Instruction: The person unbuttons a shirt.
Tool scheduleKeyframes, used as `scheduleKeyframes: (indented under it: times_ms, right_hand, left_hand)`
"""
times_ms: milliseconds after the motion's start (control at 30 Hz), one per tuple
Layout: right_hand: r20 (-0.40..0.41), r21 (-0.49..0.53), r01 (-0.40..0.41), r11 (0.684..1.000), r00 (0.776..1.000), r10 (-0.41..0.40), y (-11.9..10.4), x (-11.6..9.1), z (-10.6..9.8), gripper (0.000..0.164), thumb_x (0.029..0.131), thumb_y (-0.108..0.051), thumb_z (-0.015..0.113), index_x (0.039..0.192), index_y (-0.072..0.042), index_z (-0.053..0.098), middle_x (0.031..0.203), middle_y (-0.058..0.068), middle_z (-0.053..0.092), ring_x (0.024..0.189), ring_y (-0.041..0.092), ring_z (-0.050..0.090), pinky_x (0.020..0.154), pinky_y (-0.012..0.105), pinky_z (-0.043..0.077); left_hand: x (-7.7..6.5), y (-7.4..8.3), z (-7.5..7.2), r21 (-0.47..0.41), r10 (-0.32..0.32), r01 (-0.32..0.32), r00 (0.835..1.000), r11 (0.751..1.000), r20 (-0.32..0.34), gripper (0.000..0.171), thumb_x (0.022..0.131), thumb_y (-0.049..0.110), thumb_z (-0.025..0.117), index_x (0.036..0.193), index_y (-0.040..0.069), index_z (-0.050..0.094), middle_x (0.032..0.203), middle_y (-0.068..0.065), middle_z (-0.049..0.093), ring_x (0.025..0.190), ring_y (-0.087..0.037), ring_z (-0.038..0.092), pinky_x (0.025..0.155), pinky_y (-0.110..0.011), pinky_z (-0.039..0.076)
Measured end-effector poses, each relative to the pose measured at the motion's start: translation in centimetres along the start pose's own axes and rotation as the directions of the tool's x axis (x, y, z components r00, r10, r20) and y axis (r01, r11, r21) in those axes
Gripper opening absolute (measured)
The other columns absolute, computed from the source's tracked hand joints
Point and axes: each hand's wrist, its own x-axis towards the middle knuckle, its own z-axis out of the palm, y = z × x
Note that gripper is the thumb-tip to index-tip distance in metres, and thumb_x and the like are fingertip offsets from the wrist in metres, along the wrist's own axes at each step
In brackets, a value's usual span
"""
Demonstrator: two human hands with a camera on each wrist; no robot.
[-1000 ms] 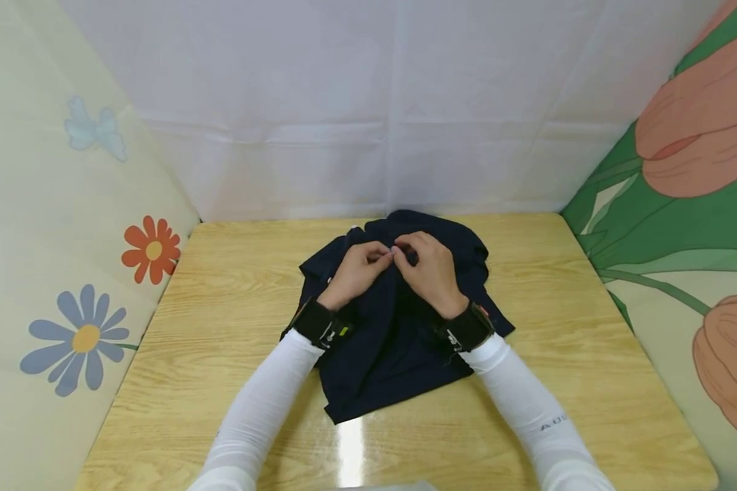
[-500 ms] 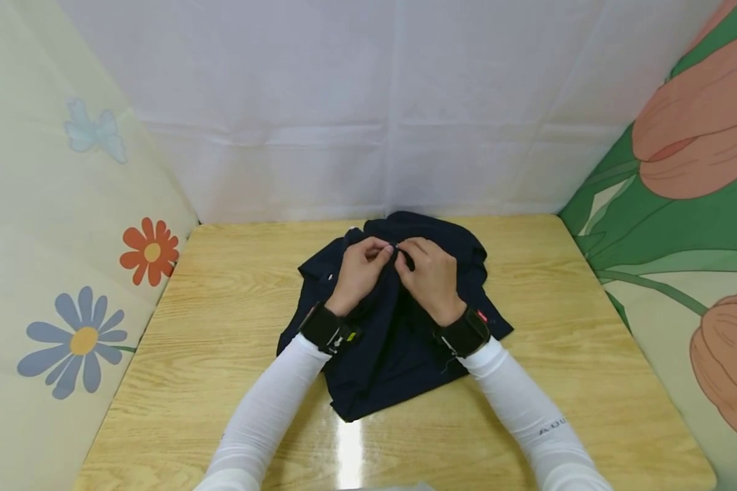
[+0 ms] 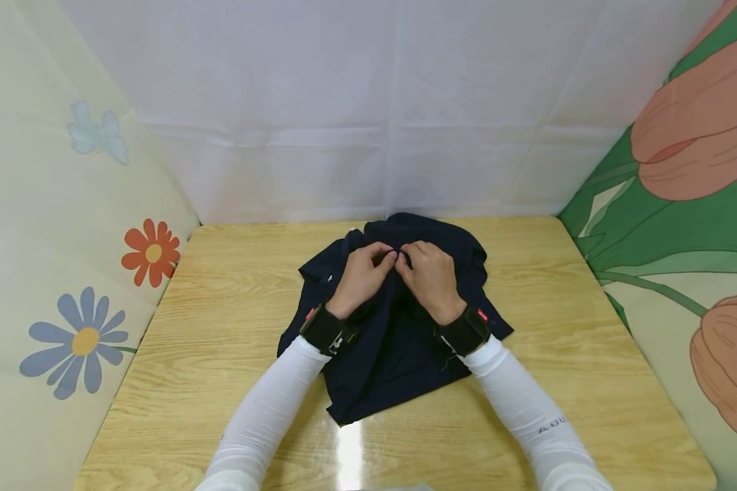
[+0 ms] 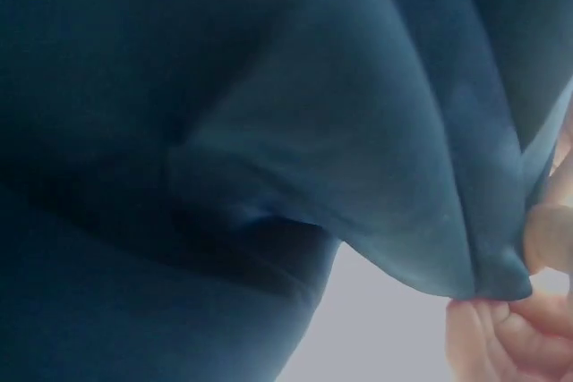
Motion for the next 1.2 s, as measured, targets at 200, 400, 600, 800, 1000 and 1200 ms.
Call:
scheduleKeyframes:
  times_ms: [200,400,600,800,1000,1200]
  right_hand:
    - [0.068,0.016,0.018,1.000,0.998,-0.019,-0.2,0.0,-0.1,0.014,0.088,-0.014,0.060,0.090,-0.004,0.070,0.082,0.008,0.068,0.071,0.021,0.065,0.064,0.035,0.052]
    - [0.179,-0.047,0.015,0.999,0.984,-0.006,-0.3,0.3,-0.7,0.012,0.086,-0.017,0.063,0.084,-0.010,0.072,0.075,0.005,0.067,0.058,0.022,0.061,0.051,0.037,0.049]
    - [0.163,-0.050,0.008,0.999,0.987,0.001,-0.1,0.3,-0.6,0.014,0.085,-0.018,0.060,0.079,-0.011,0.070,0.069,0.003,0.064,0.051,0.020,0.057,0.047,0.035,0.046]
    - [0.158,-0.012,-0.022,1.000,0.987,0.023,0.1,0.1,0.0,0.015,0.085,-0.018,0.059,0.082,-0.010,0.071,0.074,0.004,0.065,0.061,0.019,0.058,0.052,0.033,0.048]
    - [0.207,0.129,-0.071,0.989,0.977,0.043,0.5,0.0,0.5,0.013,0.082,-0.013,0.060,0.078,-0.008,0.071,0.067,0.005,0.065,0.052,0.016,0.056,0.054,0.031,0.047]
    - [0.249,0.303,-0.190,0.934,0.962,0.114,1.3,-0.5,1.1,0.012,0.082,-0.012,0.062,0.082,-0.007,0.074,0.069,0.004,0.069,0.057,0.012,0.059,0.060,0.029,0.050]
  left_hand:
    - [0.0,0.1,-0.2,0.047,0.004,-0.004,1.000,0.999,-0.001,0.022,0.092,0.026,0.058,0.097,0.009,0.071,0.094,-0.005,0.071,0.076,-0.015,0.063,0.071,-0.028,0.049]
    - [-0.2,0.1,-0.3,0.099,0.022,-0.022,1.000,0.995,0.005,0.019,0.091,0.021,0.058,0.095,0.008,0.072,0.090,-0.005,0.072,0.065,-0.012,0.059,0.062,-0.023,0.046]
    - [-0.2,0.3,-0.4,0.110,0.051,-0.056,0.998,0.992,0.044,0.021,0.093,0.022,0.057,0.098,0.008,0.071,0.090,-0.007,0.072,0.054,-0.009,0.051,0.055,-0.020,0.040]
    - [-0.2,0.2,-0.4,0.148,0.049,-0.059,0.996,0.987,0.070,0.021,0.093,0.021,0.056,0.100,0.007,0.071,0.091,-0.008,0.072,0.053,-0.009,0.051,0.056,-0.020,0.041]
    - [-0.5,-0.1,-0.3,0.168,0.050,-0.062,0.996,0.984,0.076,0.019,0.093,0.019,0.056,0.096,0.007,0.072,0.087,-0.007,0.071,0.052,-0.010,0.050,0.055,-0.021,0.040]
    - [-0.5,-0.2,-0.3,0.190,0.026,-0.046,0.994,0.981,0.105,0.020,0.093,0.015,0.055,0.099,0.005,0.070,0.092,-0.009,0.071,0.064,-0.015,0.060,0.062,-0.025,0.046]
